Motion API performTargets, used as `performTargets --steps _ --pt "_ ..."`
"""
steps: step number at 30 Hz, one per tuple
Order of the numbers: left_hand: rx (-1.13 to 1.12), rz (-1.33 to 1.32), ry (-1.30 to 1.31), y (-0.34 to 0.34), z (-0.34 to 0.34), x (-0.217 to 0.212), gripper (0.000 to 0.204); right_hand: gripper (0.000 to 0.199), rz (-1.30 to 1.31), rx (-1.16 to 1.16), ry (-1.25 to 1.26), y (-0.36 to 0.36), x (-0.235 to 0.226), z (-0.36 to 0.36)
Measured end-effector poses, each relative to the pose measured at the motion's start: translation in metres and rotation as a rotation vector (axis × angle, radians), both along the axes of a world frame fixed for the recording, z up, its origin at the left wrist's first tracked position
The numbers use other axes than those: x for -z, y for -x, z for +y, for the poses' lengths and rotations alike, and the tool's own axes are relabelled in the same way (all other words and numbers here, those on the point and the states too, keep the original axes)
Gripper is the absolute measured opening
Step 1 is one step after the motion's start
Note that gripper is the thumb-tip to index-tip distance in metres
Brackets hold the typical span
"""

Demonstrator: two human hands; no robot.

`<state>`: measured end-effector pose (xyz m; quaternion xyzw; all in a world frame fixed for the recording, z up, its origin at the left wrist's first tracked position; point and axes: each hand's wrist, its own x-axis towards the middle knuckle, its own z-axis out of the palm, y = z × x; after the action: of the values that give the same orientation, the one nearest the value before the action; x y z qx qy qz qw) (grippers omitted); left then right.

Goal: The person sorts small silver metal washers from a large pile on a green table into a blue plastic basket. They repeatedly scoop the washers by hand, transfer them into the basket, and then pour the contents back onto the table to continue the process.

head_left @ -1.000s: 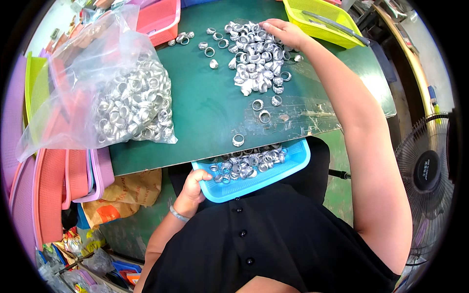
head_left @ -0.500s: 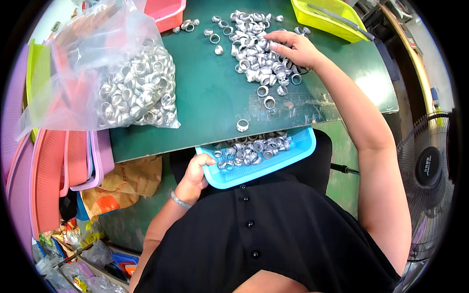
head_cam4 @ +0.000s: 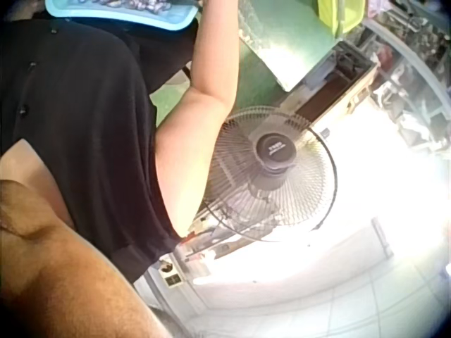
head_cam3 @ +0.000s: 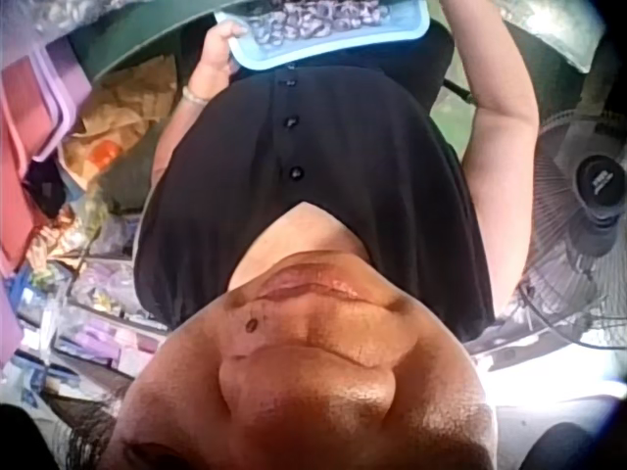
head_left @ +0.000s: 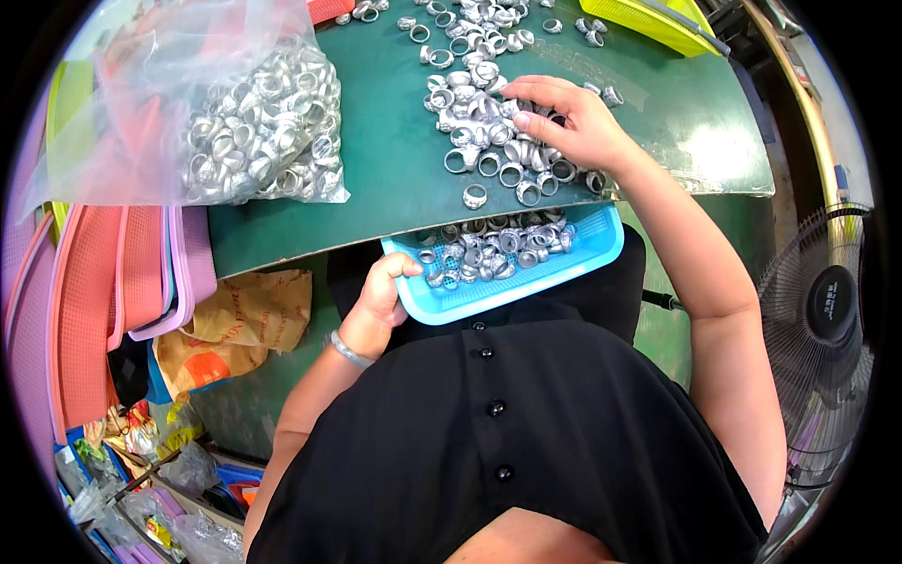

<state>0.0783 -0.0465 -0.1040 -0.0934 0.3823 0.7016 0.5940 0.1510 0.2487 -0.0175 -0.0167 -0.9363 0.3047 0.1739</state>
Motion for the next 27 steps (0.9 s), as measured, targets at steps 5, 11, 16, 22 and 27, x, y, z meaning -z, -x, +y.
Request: performTargets --steps 5,11,16,22,27 --pt "-0.014 0.016 0.014 -0.001 0.001 -0.001 0.037 0.031 0.029 -0.036 0.029 -0.010 0.000 -0.017" --pt "0.010 -0.005 0.014 0.001 -0.001 0.001 0.038 0.028 0.088 -0.040 0.013 -0.020 0.002 -0.036" --pt "0.027 -0.018 0.018 0.001 0.002 0.002 0.043 0.027 0.162 -0.080 -0.038 -0.028 -0.003 -0.051" --pt "0.023 0.000 0.011 0.001 -0.001 0.007 0.046 0.024 0.241 -0.091 0.032 -0.039 -0.014 -0.025" --pt "0.022 0.008 -0.004 -0.002 -0.001 0.003 0.044 0.032 0.102 0.392 -0.108 -0.037 0.012 0.063"
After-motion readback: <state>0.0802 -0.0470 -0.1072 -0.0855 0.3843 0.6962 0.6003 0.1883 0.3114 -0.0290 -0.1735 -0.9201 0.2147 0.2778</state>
